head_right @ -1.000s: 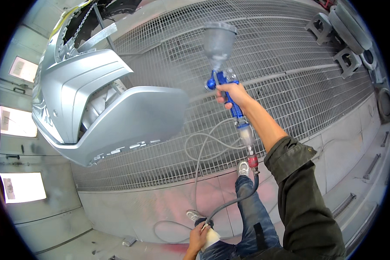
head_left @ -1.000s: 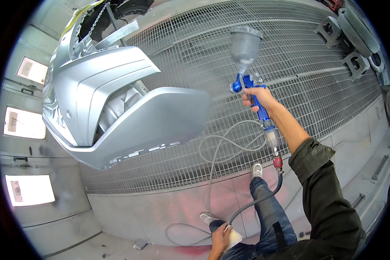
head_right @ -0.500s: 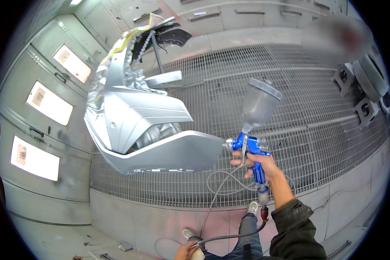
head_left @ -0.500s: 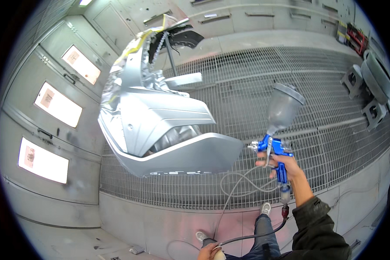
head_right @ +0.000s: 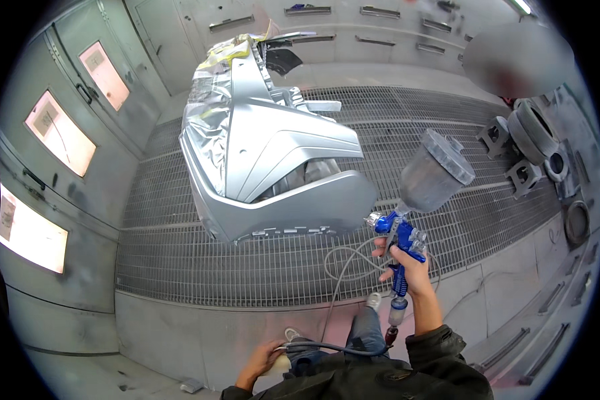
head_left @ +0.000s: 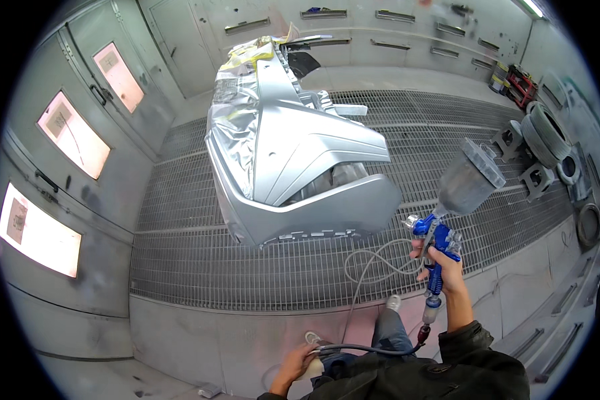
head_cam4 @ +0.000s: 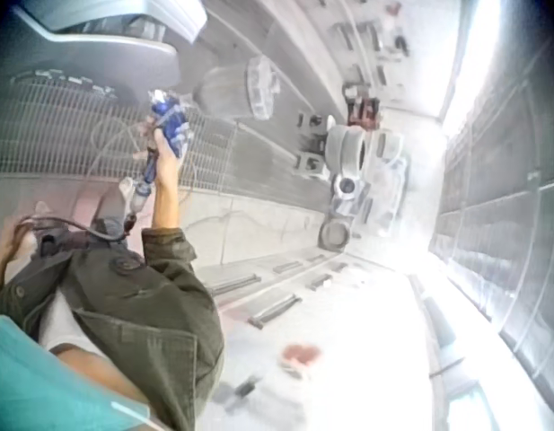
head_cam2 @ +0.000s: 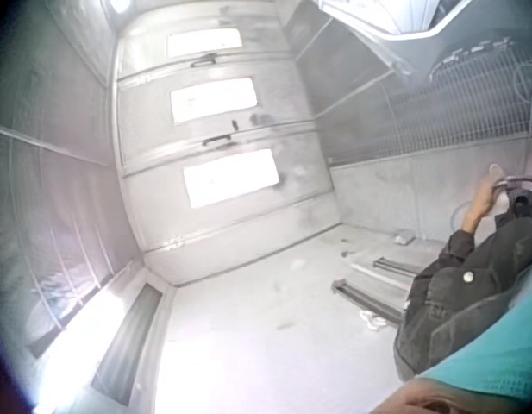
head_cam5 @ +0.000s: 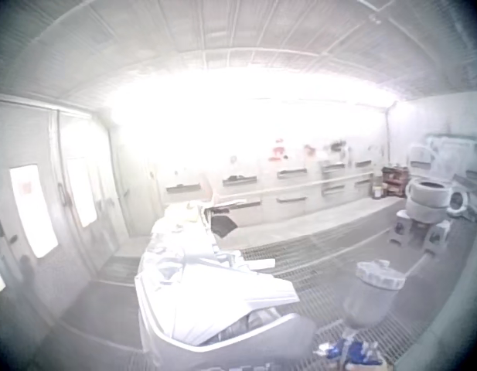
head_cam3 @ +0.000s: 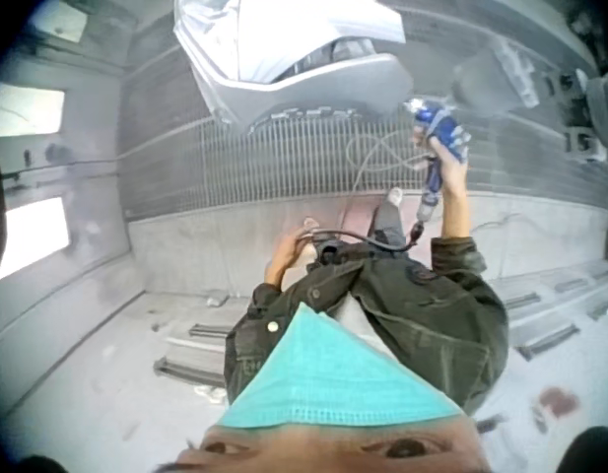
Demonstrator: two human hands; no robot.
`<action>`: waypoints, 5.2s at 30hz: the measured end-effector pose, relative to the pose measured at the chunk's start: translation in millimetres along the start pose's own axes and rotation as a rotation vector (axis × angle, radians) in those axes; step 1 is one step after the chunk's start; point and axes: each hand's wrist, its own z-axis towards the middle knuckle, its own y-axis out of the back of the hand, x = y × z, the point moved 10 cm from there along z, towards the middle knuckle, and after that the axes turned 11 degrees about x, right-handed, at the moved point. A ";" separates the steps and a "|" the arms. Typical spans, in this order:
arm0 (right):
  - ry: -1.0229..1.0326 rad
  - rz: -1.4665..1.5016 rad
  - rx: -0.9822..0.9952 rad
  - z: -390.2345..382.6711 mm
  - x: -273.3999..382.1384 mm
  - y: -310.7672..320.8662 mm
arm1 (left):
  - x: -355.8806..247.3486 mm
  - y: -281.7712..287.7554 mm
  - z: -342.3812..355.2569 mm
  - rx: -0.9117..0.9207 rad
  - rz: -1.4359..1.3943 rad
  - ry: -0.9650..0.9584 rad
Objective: The person wipes a car's hood with a cloth and then uses a spray gun to apply paint. They move around the vehicle to cover different areas, including the rear bumper, and briefly exit the booth before returning to continue painting.
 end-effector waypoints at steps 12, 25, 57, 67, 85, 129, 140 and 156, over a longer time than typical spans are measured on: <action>0.000 -0.144 -0.084 5.8 0.1 -62.3 | 8.1 39.8 -14.0 0.042 0.038 0.045; -0.119 -0.023 -0.103 82.7 -75.7 -94.2 | 26.9 129.3 -41.5 -0.105 0.053 0.245; -0.344 0.182 -0.142 232.9 -165.2 -300.9 | 183.3 338.4 -153.5 -0.201 -0.210 0.302; -0.102 0.330 -0.056 331.8 -85.0 -386.5 | 222.7 369.1 -188.7 -0.378 -0.441 0.395; 0.299 0.106 -0.489 345.4 -64.3 -542.0 | 389.3 636.4 -120.3 0.065 -0.391 0.299; 0.307 0.272 -0.497 60.0 -164.4 -325.3 | 260.0 487.5 -51.8 0.514 0.377 -0.102; -0.059 -0.041 -0.197 121.6 -129.1 -255.2 | 124.6 321.2 -39.5 0.412 0.412 -0.143; -0.359 -0.322 0.022 187.4 -169.1 -226.1 | 99.8 251.5 22.5 0.480 0.360 -0.136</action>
